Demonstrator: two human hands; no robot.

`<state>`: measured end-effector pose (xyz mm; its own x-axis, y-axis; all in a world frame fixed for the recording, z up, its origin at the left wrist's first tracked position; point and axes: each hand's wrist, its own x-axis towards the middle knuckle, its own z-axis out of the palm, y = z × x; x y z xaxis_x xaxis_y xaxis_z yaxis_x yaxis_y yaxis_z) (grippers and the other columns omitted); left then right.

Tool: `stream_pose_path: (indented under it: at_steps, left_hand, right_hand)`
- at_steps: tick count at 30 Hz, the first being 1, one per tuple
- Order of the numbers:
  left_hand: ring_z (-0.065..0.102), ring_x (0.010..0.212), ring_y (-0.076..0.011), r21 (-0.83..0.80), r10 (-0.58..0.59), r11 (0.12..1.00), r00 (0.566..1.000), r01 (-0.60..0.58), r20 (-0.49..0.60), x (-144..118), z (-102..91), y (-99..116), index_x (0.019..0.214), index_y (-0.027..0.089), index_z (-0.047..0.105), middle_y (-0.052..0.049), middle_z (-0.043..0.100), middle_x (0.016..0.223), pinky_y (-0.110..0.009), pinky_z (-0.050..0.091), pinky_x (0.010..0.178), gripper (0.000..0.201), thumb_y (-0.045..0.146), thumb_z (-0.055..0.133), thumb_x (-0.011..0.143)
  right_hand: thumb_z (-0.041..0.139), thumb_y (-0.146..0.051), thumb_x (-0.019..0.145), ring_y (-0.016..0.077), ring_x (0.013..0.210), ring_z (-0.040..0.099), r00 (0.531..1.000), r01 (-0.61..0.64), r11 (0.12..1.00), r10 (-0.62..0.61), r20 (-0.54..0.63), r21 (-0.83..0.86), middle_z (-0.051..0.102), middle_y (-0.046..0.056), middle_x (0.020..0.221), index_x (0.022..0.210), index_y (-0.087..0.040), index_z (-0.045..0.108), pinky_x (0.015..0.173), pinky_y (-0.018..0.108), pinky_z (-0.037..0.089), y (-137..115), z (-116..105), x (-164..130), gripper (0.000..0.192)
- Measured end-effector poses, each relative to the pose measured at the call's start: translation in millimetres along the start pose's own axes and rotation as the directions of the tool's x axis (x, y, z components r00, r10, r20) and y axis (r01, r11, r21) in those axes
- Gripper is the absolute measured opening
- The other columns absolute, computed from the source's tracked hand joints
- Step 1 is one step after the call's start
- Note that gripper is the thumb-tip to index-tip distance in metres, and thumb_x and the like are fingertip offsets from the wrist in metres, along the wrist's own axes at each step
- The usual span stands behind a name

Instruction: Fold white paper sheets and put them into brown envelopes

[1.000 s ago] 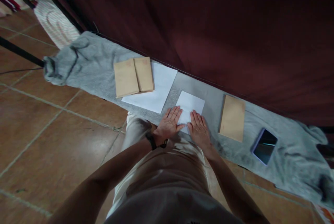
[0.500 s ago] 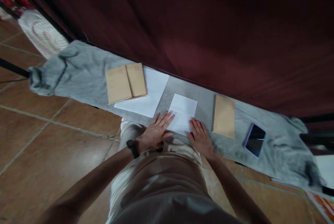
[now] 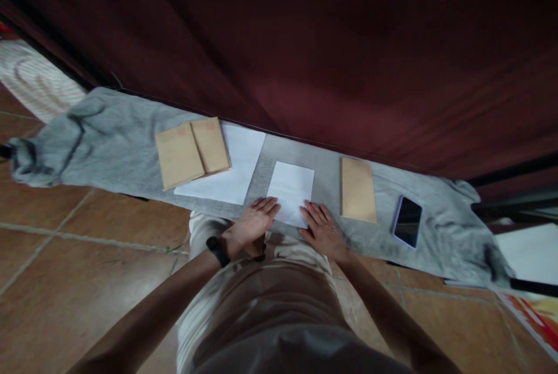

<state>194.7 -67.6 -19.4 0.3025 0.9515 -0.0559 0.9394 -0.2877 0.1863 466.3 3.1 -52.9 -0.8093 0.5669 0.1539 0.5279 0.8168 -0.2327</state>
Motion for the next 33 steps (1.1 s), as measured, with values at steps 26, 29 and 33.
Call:
stream_pose_path:
  at_steps: [26, 29, 33]
  left_hand:
    - [0.069, 0.078, -0.0192, -0.675, -0.457, 0.705, 0.867, 0.217, -0.199, 21.7, 27.3, -23.5, 0.089, 0.019, 0.073, -0.004, 0.076, 0.085, -0.032, 0.057, 0.076, 0.022, 0.037, 0.061, 0.093]
    - [0.073, 0.093, -0.0225, -0.7, -0.371, 0.702, 0.906, 0.131, -0.203, 15.1, 29.3, -26.3, 0.099, 0.02, 0.076, -0.007, 0.079, 0.101, -0.037, 0.059, 0.088, 0.022, 0.031, 0.058, 0.094]
    - [0.066, 0.124, -0.0222, -0.617, -0.102, 0.784, 0.965, -0.071, -0.241, -3.2, 27.8, -31.1, 0.113, 0.024, 0.077, -0.007, 0.074, 0.129, -0.045, 0.053, 0.107, 0.039, 0.009, 0.05, 0.089]
  right_hand:
    - [0.049, -0.032, 0.104, 0.0241, 0.098, 0.074, 0.908, -0.328, 0.882, 0.393, -0.143, 0.339, 0.079, 0.008, 0.101, 0.098, -0.024, 0.077, 0.088, 0.037, 0.059, 12.1, 14.3, 12.5, 0.03]
    - [0.053, -0.026, 0.1, 0.0242, 0.105, 0.073, 0.933, -0.243, 0.883, 0.326, -0.152, 0.401, 0.079, 0.007, 0.109, 0.107, -0.025, 0.078, 0.093, 0.04, 0.058, 14.3, 13.4, 10.8, 0.026]
    - [0.052, -0.008, 0.092, 0.0218, 0.12, 0.068, 0.98, -0.074, 0.903, 0.145, -0.136, 0.423, 0.075, 0.002, 0.125, 0.118, -0.032, 0.077, 0.102, 0.045, 0.055, 16.9, 10.4, 0.3, 0.043]
